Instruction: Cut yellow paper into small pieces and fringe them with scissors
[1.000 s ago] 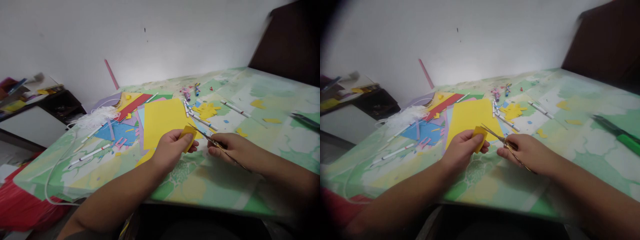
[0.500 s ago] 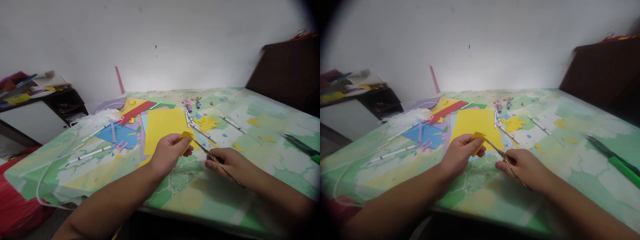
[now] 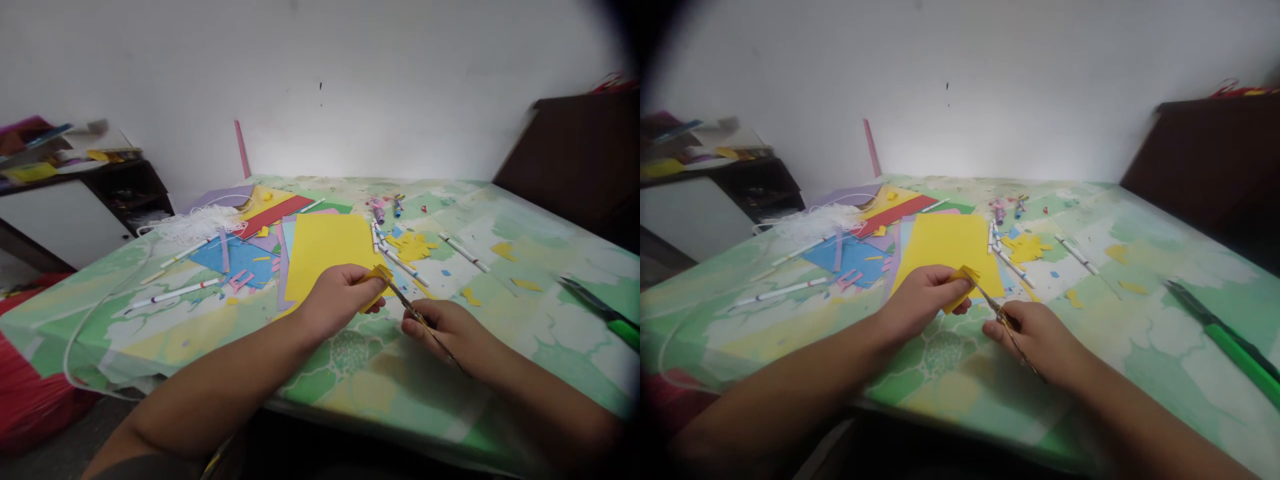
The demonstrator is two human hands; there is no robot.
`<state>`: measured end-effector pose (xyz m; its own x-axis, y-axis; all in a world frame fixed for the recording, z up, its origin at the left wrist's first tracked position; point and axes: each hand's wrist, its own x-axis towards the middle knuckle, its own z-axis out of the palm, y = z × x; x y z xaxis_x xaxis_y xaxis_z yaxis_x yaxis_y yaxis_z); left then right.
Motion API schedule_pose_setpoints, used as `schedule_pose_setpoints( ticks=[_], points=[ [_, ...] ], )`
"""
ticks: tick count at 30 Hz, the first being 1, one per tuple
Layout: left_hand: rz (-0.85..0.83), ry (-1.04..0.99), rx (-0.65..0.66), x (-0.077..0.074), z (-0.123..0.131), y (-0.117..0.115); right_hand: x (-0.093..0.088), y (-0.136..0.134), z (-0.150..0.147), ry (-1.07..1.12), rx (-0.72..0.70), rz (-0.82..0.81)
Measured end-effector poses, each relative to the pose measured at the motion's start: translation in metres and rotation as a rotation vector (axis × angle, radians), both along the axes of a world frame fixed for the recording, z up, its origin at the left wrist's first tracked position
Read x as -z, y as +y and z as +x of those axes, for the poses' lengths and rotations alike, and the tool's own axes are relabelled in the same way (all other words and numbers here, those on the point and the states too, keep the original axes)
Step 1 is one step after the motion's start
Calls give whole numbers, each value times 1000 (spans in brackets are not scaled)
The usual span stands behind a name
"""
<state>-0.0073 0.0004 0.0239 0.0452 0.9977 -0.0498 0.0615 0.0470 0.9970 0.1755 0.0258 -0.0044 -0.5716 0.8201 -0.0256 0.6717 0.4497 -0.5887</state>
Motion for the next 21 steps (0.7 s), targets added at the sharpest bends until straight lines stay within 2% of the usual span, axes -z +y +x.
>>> schedule_pose_setpoints(
  ticks=[5, 7, 11, 13, 15, 17, 19, 21],
  points=[
    [22, 64, 87, -4, -7, 9, 1, -7, -4, 47, 35, -3],
    [23, 88, 103, -9, -11, 13, 4, -8, -3, 132, 44, -62],
    [14, 102, 133, -21, -17, 16, 7, 0, -6, 545, 87, -267],
    [15, 171, 181, -24, -17, 15, 3, 7, -12, 715, 168, -230],
    [23, 262, 237, -24, -15, 12, -3, 11, -22, 779, 228, -187],
    [52, 303, 265, -21, -14, 10, -9, 12, -31, 752, 227, -179],
    [72, 261, 253, -15, -15, 8, -13, 10, -38, 754, 229, -194],
    [60, 127, 224, -8, -15, 8, -14, 8, -41, 903, 258, -201]
  ],
)
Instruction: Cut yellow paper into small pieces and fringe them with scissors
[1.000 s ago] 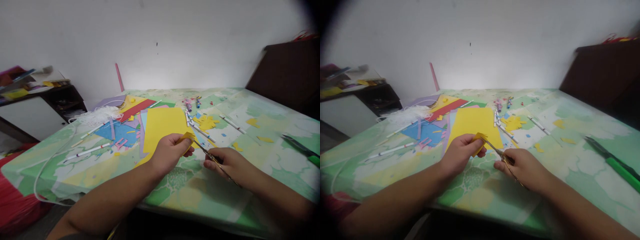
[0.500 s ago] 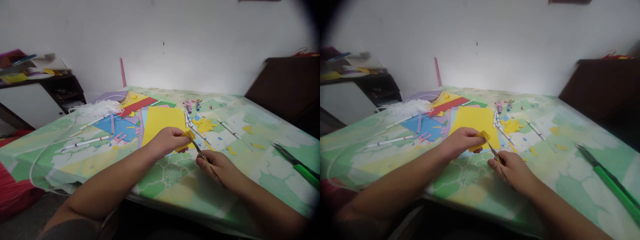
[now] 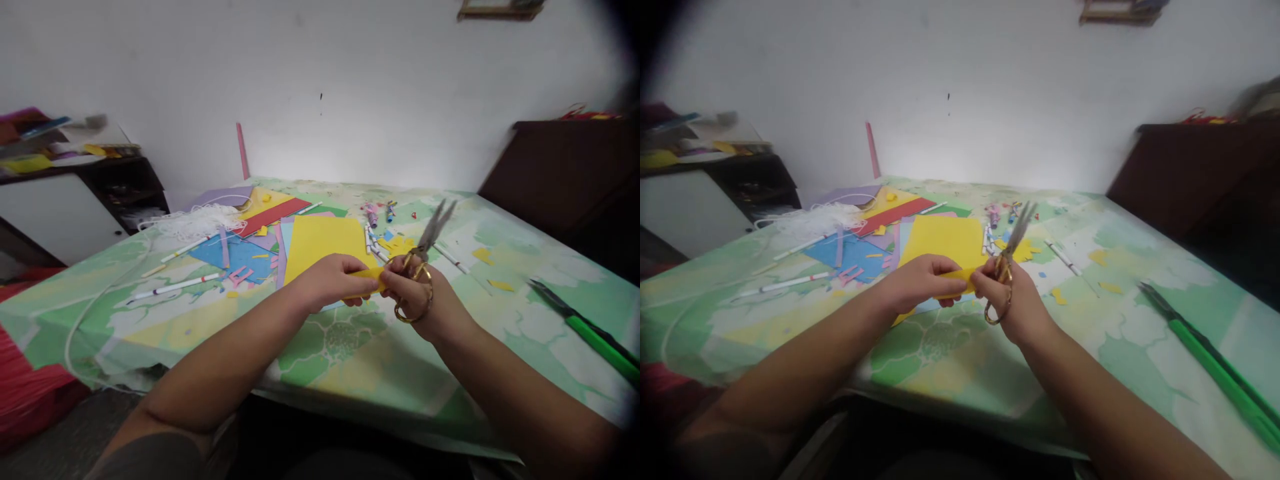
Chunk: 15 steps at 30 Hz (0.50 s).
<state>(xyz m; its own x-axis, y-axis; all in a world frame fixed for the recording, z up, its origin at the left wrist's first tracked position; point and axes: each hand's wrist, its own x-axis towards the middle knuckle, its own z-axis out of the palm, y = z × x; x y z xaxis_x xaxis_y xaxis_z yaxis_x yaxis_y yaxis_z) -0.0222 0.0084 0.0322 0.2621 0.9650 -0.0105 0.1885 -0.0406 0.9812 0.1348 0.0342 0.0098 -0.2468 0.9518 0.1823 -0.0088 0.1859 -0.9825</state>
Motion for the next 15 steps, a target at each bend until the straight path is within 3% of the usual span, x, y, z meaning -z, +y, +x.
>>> schedule_pose_setpoints(
  ticks=[3, 7, 11, 15],
  points=[
    [-32, -252, -22, 11, 4, 1, 1, 0, 1, 263, 103, 17],
    [25, -366, -51, 21, 21, 0, 3, 3, 6, 309, 128, 25],
    [41, -338, -125, 27, 29, 2, 8, 3, 11, 170, 72, 33],
    [75, -448, -241, 24, 25, 6, 8, 0, 16, -243, 214, 173]
  ],
)
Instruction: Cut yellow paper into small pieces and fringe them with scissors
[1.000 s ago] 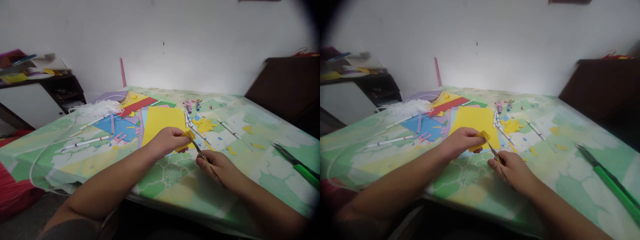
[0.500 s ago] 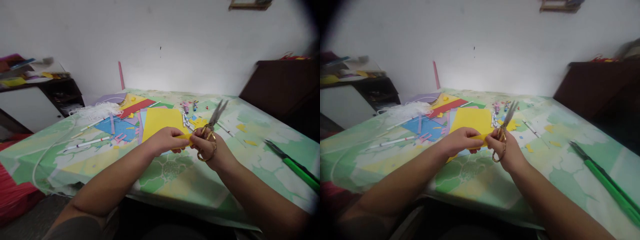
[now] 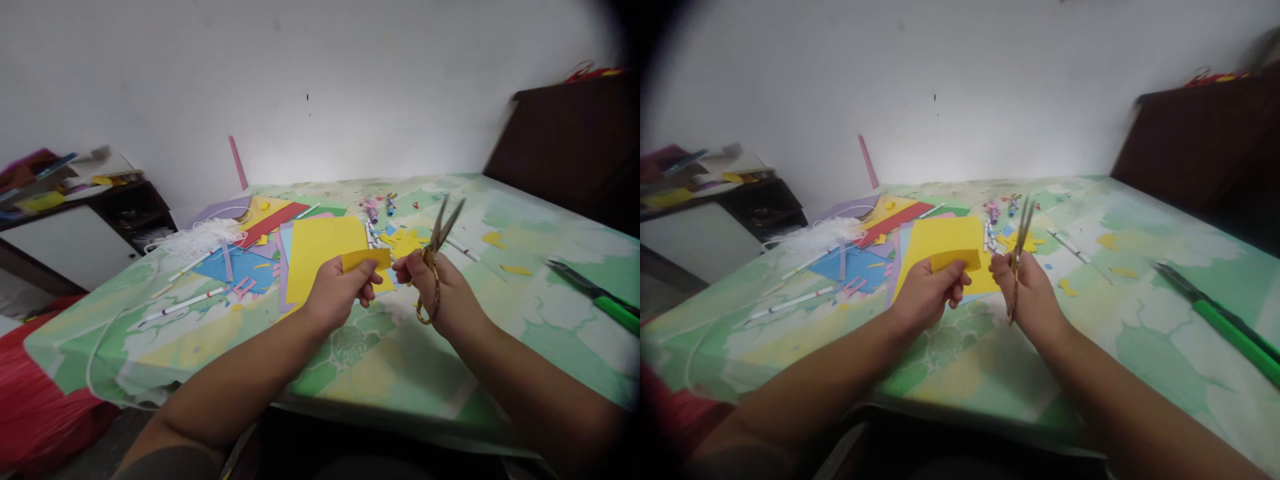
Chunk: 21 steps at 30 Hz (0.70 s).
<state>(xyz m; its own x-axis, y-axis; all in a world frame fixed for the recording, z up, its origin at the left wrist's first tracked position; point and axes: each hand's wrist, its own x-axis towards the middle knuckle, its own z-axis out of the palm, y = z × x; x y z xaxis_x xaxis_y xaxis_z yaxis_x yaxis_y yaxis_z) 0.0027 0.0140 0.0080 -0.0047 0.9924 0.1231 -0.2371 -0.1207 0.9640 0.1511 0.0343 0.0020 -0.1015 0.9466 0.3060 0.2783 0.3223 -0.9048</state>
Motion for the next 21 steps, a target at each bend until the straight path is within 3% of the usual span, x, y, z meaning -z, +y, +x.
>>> schedule_pose_setpoints(
  ticks=[3, 7, 12, 21],
  points=[
    [26, -113, -88, -8, -4, 1, -2, -7, -2, -363, 21, 46],
    [24, -184, -137, -18, -5, 0, 1, -18, -11, -547, -121, 55],
    [18, -153, -93, -16, -3, -4, 9, -21, -18, -465, -231, 15],
    [-1, -118, -26, -15, 0, -10, 16, -19, -16, -306, -251, 10]
  ],
)
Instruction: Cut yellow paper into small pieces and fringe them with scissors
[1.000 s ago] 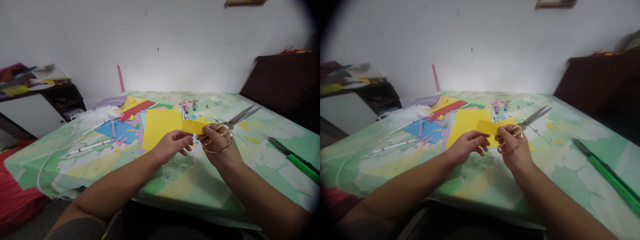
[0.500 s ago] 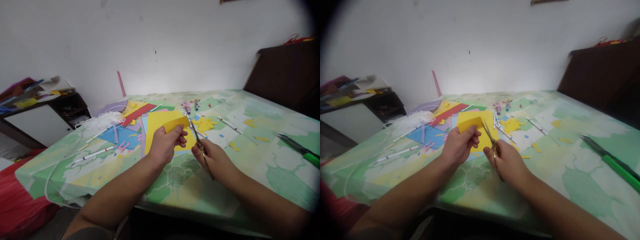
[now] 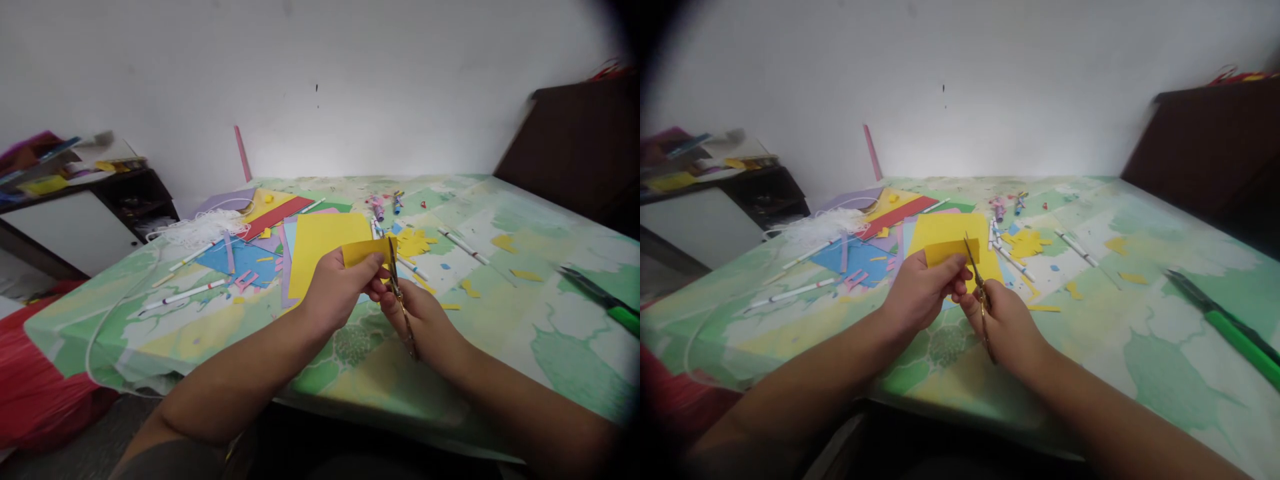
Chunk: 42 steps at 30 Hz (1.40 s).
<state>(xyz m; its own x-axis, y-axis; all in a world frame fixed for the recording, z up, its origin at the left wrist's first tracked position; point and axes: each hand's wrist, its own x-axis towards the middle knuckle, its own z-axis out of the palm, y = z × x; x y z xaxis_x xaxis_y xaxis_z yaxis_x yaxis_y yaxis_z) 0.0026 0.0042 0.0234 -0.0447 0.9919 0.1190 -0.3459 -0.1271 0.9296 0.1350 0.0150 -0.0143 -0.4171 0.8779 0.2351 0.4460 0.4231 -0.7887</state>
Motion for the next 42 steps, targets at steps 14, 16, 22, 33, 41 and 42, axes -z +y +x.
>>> schedule_pose_setpoints(
  ticks=[14, 16, 22, 33, 41, 42],
  points=[
    [30, 19, 9, -2, -3, -3, -2, -3, -6, 14, 18, 27],
    [37, -14, 6, -3, -4, -3, -2, -4, -6, -4, 5, 55],
    [38, -116, -11, -5, -7, 0, 0, -3, -7, -108, 21, 99],
    [40, -35, 3, 8, 3, -1, 0, -2, -10, 19, 53, 80],
    [62, 19, -37, 7, 3, -3, -2, -3, -8, -8, 36, 30],
    [64, 24, -44, 7, 3, -3, -2, -3, -8, -5, 30, 26]
  ],
)
